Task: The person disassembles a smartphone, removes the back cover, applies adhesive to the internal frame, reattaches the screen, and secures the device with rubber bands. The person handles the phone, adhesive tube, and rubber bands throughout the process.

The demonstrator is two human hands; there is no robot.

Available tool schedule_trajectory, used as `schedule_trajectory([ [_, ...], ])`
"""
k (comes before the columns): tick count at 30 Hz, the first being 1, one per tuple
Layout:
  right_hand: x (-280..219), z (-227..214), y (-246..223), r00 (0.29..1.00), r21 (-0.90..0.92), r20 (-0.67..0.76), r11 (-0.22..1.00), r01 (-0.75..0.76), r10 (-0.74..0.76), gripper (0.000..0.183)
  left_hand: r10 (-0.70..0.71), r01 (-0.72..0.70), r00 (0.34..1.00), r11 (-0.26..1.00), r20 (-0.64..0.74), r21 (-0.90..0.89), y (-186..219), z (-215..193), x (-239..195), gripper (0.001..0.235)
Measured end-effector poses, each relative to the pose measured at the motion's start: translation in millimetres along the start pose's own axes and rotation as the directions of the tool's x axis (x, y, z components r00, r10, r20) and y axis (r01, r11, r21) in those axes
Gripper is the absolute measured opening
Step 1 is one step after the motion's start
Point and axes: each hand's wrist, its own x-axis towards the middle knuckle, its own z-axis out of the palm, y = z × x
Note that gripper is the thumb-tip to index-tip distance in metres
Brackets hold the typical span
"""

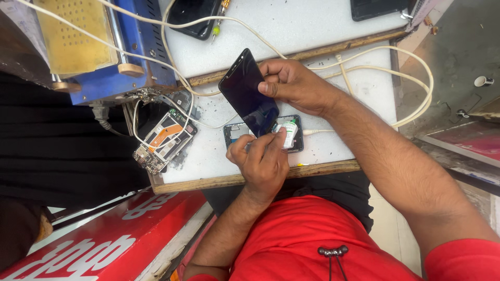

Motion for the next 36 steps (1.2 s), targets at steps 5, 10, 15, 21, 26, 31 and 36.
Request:
schedule_trajectory([
  [5,0,5,-5,1.000,-0.024,-0.011,1.000,-0.005,0.005,0.042,-0.016,0.016,1.000,1.000,0.005,0.010,0,5,2,0.026],
  [10,0,3,-4,1.000,-0.027,-0.002,1.000,-0.010,0.010,0.036,-0.009,0.009,1.000,1.000,0.019,0.012,1,6,2,0.026],
  [15,0,0,-2,1.000,-0.035,0.010,0.999,0.004,-0.003,0.031,-0.024,0.025,0.999,1.000,0.039,-0.015,0,5,0,0.029],
  [21,0,-1,1,1.000,-0.042,0.006,0.999,0.002,-0.001,0.030,-0.008,0.010,0.998,0.999,0.055,-0.043,-1,5,-3,0.032],
  [26,-1,-2,1,1.000,-0.054,0.013,0.998,0.014,-0.013,0.028,-0.012,0.015,0.999,0.998,0.053,-0.055,-4,8,-4,0.033],
  [31,-1,0,-2,1.000,-0.050,0.006,0.999,0.000,0.001,0.029,0.003,0.002,0.998,0.997,0.062,-0.078,-4,6,-6,0.034],
  [36,-1,1,-4,1.000,-0.041,0.012,0.999,-0.002,0.002,0.030,0.001,0.007,0.997,0.995,0.079,-0.102,-2,1,-8,0.034],
])
